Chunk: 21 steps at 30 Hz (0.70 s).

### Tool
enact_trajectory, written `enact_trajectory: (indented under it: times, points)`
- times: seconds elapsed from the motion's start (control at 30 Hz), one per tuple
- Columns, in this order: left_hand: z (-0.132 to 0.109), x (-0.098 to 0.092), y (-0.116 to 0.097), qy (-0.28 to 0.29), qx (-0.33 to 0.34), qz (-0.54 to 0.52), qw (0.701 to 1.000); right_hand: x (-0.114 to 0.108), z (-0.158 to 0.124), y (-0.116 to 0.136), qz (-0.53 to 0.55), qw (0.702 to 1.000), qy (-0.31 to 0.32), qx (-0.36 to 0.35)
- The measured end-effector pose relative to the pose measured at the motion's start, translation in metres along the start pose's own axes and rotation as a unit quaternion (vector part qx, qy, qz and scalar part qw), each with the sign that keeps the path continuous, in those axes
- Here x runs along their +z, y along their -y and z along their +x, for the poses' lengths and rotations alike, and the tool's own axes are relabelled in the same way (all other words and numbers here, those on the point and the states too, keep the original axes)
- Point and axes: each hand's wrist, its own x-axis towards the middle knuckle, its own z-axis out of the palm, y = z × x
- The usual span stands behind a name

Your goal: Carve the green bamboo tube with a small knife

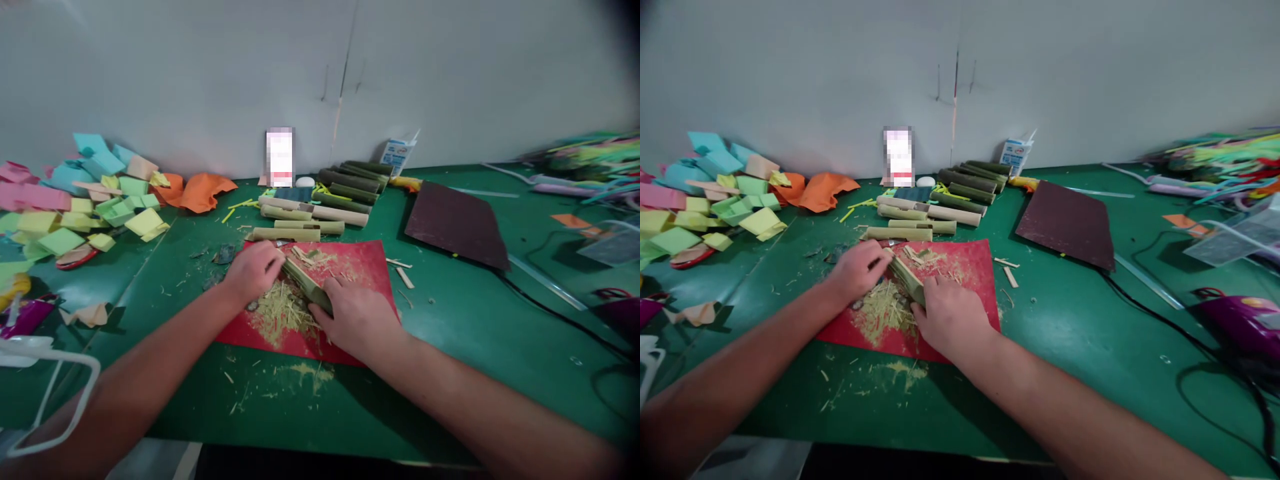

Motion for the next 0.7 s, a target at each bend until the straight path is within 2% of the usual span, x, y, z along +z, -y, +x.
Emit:
enact_trajectory:
  times: [0.07, 0.2, 0.37, 0.53, 0.7]
  points:
    - [-0.001, 0.001, 0.000, -0.008, -0.008, 0.013, 1.000, 0.000, 0.000, 0.001, -0.006, 1.000, -0.001, 0.004]
    - [-0.002, 0.001, -0.001, 0.049, 0.034, -0.018, 0.998, -0.002, -0.002, 0.002, -0.003, 1.000, 0.007, 0.002]
    - [0.000, 0.002, -0.002, 0.004, -0.002, 0.027, 1.000, -0.002, -0.002, 0.003, -0.004, 1.000, 0.000, 0.015]
    - [-0.001, 0.003, -0.009, 0.058, 0.046, -0.033, 0.997, -0.002, -0.002, 0.003, 0.002, 1.000, 0.006, 0.007]
    - [-0.001, 0.000, 0.004, -0.012, -0.012, 0.017, 1.000, -0.001, -0.002, 0.002, -0.005, 1.000, 0.005, 0.015]
